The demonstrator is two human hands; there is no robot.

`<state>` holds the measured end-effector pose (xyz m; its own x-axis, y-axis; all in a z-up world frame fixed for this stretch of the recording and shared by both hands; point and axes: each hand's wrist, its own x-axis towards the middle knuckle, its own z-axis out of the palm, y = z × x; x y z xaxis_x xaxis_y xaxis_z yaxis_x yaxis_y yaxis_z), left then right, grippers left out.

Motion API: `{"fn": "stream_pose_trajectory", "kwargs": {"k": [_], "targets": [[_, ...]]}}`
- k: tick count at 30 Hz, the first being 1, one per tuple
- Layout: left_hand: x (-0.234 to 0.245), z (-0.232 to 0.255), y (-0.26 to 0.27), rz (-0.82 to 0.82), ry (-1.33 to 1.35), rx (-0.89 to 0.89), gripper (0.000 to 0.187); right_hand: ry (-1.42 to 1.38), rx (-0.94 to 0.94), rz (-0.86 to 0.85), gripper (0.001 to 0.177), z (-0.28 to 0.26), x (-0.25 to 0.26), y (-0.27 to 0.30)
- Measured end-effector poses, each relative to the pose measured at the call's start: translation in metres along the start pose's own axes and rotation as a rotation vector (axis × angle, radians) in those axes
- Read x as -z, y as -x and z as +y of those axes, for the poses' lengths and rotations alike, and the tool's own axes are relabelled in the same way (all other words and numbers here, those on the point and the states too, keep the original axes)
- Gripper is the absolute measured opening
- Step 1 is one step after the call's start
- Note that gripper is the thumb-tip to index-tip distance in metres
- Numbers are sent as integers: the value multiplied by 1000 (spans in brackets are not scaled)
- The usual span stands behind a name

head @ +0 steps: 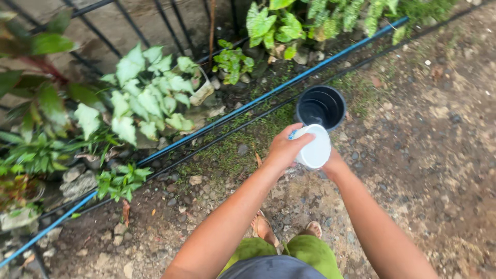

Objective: The person dips a cup into a bucket of water and pours the water onto various plants growing along a fence and in a garden bed.

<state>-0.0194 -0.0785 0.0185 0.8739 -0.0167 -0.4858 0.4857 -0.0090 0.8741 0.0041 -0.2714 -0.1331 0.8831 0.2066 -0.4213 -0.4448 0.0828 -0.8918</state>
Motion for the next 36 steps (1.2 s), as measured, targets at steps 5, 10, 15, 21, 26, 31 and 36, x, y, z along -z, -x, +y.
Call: {"fn": "stream_pose_trajectory", "kwargs": {"k": [5, 10, 15, 21, 26, 31, 36], "targets": [[-41, 8, -9, -81, -27, 29, 79, -179, -229, 34, 37, -23, 36, 30], [-84, 9, -12, -160, -70, 35, 77, -99, -292, 245, 35, 14, 100, 42], [-135, 1, -14, -243, -104, 41, 74, -320, -320, 380, 35, 54, 172, 58], [-200, -18, -15, -333, -227, 15, 75, -432, -210, 427, 32, 85, 227, 93], [-262, -53, -17, -410, -139, -223, 76, -442, -207, 556, 31, 73, 244, 139], [-319, -70, -2, -348, -499, -285, 81, -507, -175, 637, 31, 85, 269, 177], [-367, -66, 24, -401, -565, -287, 85, -518, -207, 803, 32, 94, 307, 204]]}}
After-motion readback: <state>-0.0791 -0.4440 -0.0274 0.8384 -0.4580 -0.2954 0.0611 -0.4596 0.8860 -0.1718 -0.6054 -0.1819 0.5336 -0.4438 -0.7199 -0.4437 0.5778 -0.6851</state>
